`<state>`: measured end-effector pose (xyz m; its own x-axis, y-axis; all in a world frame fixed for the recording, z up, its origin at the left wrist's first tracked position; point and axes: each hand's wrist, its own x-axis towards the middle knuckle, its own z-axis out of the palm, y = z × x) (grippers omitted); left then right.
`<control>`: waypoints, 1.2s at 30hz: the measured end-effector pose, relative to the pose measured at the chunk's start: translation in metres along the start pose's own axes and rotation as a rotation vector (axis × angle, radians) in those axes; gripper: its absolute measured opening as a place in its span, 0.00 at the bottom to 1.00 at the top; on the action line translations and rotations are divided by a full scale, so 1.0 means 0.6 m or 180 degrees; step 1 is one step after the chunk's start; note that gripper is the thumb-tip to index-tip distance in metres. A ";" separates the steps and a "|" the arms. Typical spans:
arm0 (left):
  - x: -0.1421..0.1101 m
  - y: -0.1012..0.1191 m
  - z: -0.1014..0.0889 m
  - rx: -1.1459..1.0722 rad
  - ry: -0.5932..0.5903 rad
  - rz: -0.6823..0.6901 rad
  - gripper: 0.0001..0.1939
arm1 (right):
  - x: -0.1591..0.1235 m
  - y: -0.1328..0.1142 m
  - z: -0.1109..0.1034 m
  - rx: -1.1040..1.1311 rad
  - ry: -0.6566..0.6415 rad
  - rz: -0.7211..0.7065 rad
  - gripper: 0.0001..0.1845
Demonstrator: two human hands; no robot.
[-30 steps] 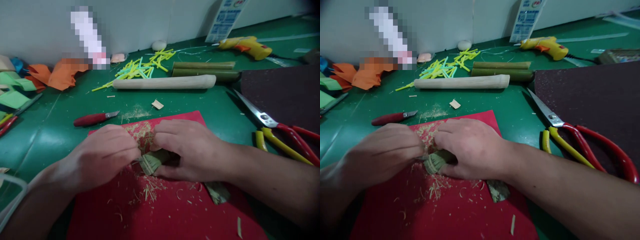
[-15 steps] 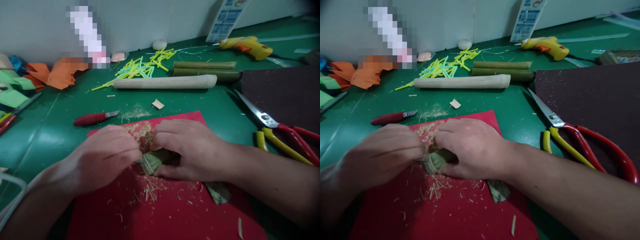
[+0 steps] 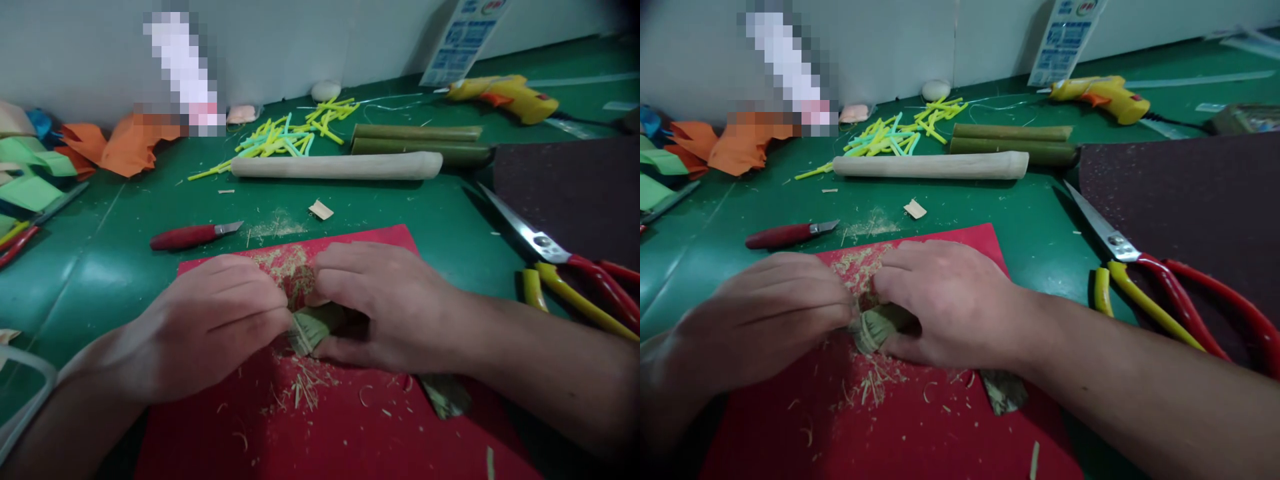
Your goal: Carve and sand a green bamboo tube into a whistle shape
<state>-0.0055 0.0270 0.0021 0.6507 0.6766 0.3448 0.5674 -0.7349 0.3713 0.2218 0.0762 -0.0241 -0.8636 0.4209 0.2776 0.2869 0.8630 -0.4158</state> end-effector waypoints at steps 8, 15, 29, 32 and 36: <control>0.001 -0.014 -0.003 0.0501 -0.0114 0.0454 0.09 | 0.001 0.001 0.002 -0.0081 0.0071 -0.0025 0.10; -0.012 -0.028 0.009 0.0352 -0.0052 0.0245 0.09 | 0.002 -0.001 0.004 -0.0162 0.0123 0.0165 0.09; -0.003 -0.010 0.005 0.0053 0.0244 -0.0111 0.07 | 0.001 -0.002 0.008 -0.0180 0.0092 0.0333 0.10; -0.002 -0.005 0.003 0.0154 0.0348 -0.0090 0.06 | 0.001 -0.003 0.007 -0.0227 0.0105 0.0338 0.10; -0.001 0.005 0.004 0.0156 0.0416 0.0023 0.05 | 0.001 -0.002 0.008 -0.0253 0.0114 0.0320 0.10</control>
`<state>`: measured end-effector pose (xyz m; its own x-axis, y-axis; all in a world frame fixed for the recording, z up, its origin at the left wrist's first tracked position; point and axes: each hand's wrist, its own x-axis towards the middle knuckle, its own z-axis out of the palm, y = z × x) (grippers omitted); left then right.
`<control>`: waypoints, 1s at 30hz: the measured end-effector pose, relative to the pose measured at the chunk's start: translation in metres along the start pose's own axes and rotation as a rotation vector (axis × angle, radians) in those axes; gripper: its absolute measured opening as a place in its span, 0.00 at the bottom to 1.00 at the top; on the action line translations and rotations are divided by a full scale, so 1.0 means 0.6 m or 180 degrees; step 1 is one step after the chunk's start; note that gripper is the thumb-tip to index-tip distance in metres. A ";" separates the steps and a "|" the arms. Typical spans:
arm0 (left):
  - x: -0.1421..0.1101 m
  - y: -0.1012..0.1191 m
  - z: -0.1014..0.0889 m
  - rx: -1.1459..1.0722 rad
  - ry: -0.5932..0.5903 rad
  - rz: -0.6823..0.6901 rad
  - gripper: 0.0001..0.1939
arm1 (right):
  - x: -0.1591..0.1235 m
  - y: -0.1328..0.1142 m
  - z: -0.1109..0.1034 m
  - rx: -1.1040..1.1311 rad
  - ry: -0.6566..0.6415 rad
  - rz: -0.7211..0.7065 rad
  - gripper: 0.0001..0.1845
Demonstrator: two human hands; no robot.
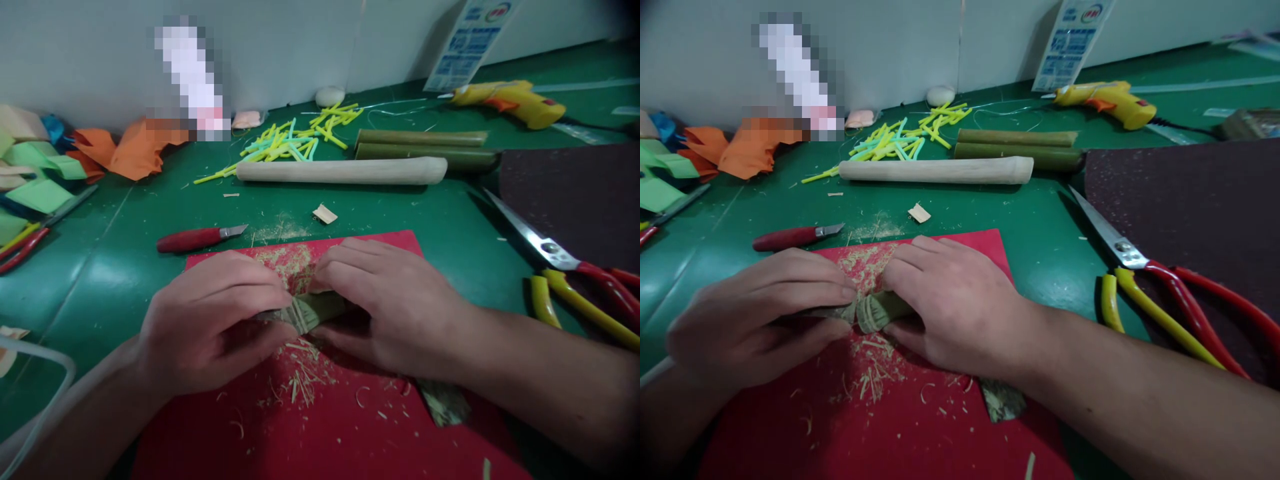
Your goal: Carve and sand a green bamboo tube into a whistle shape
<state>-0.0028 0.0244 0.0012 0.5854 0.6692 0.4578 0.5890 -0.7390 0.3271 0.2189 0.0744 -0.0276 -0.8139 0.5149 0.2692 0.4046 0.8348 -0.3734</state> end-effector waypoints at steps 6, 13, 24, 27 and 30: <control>0.000 0.006 0.002 -0.0018 -0.0054 0.0083 0.05 | -0.001 0.000 0.001 0.0004 0.0006 0.0010 0.10; 0.001 0.012 0.001 0.0085 -0.0062 0.0071 0.04 | -0.001 -0.002 0.000 0.0045 0.0022 0.0022 0.11; -0.008 -0.005 0.009 0.0133 -0.0129 0.0197 0.05 | 0.004 -0.033 -0.020 -0.0488 0.0553 -0.0007 0.12; -0.006 -0.008 0.010 0.0229 -0.0078 0.0315 0.04 | 0.007 -0.069 -0.036 -0.0479 0.0625 -0.0010 0.11; -0.013 -0.012 0.012 0.0190 0.0102 0.0329 0.06 | 0.012 -0.094 -0.027 -0.0268 0.0654 0.0226 0.08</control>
<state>-0.0078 0.0254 -0.0105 0.6272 0.5861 0.5130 0.5590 -0.7974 0.2274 0.1971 0.0341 0.0100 -0.6836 0.5946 0.4232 0.4983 0.8039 -0.3247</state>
